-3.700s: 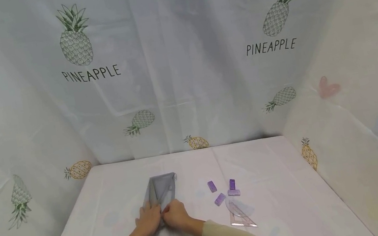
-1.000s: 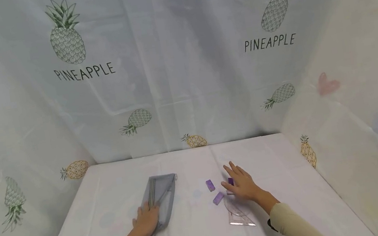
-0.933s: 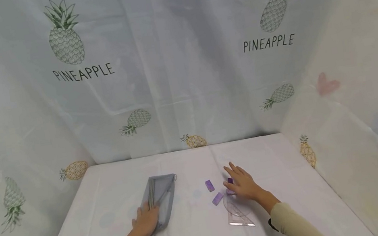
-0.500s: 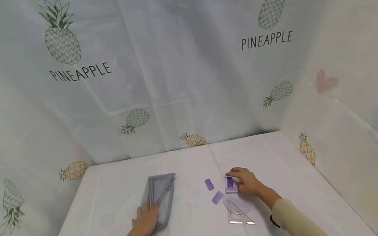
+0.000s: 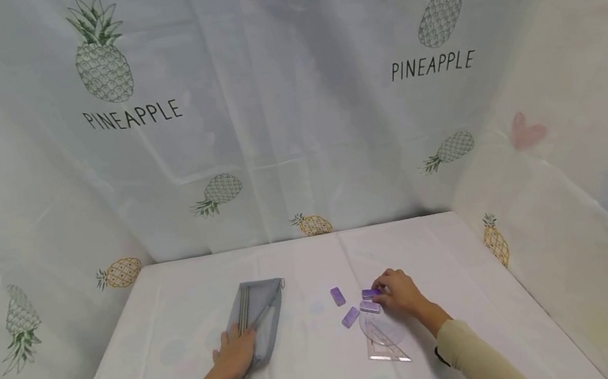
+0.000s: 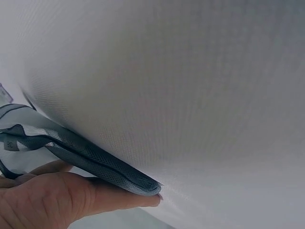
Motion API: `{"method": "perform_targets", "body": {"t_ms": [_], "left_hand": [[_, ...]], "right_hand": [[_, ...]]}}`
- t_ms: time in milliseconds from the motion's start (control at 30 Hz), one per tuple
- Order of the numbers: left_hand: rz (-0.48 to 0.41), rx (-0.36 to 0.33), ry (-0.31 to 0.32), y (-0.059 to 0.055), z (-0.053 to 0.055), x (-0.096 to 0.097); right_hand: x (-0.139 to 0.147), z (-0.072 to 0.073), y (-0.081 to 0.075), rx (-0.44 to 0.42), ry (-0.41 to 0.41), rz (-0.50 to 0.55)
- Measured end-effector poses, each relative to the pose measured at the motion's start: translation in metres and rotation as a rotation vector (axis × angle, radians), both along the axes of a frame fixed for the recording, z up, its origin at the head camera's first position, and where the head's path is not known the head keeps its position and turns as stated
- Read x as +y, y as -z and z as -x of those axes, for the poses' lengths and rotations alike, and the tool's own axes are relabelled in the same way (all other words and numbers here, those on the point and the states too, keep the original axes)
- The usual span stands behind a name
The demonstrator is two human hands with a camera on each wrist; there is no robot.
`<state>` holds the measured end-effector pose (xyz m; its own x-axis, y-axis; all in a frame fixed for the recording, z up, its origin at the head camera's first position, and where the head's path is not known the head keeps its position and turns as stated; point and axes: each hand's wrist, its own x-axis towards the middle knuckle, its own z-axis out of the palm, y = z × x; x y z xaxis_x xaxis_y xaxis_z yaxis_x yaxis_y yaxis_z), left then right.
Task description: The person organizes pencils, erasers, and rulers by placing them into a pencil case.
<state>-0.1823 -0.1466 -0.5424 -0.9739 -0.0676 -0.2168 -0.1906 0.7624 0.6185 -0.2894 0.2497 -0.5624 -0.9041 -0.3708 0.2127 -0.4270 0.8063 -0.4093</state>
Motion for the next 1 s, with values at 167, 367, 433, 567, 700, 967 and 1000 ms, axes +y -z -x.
{"method": "perform_targets", "body": {"t_ms": [167,367,433,567,700,967,1000], "left_hand": [[0.004,-0.011,-0.002,0.0,0.001,0.0],[0.0,-0.018,-0.001,-0.001,0.0,-0.002],[0.002,-0.013,0.001,0.0,0.001,-0.002],[0.009,-0.004,0.0,0.002,0.001,-0.004],[0.012,-0.004,0.0,0.002,0.001,-0.003],[0.02,-0.01,0.005,0.002,0.001,-0.002],[0.023,-0.009,0.004,0.002,0.001,-0.002]], "right_hand": [[0.003,0.004,0.002,-0.069,0.011,0.045],[0.005,0.006,0.005,-0.102,0.035,0.063],[0.004,0.006,0.005,-0.098,0.044,0.066],[0.002,0.005,0.003,-0.095,0.073,0.073],[0.002,0.004,0.001,-0.09,0.09,0.086],[-0.004,0.004,-0.001,-0.103,0.146,0.119],[-0.006,0.004,-0.002,-0.104,0.151,0.127]]}}
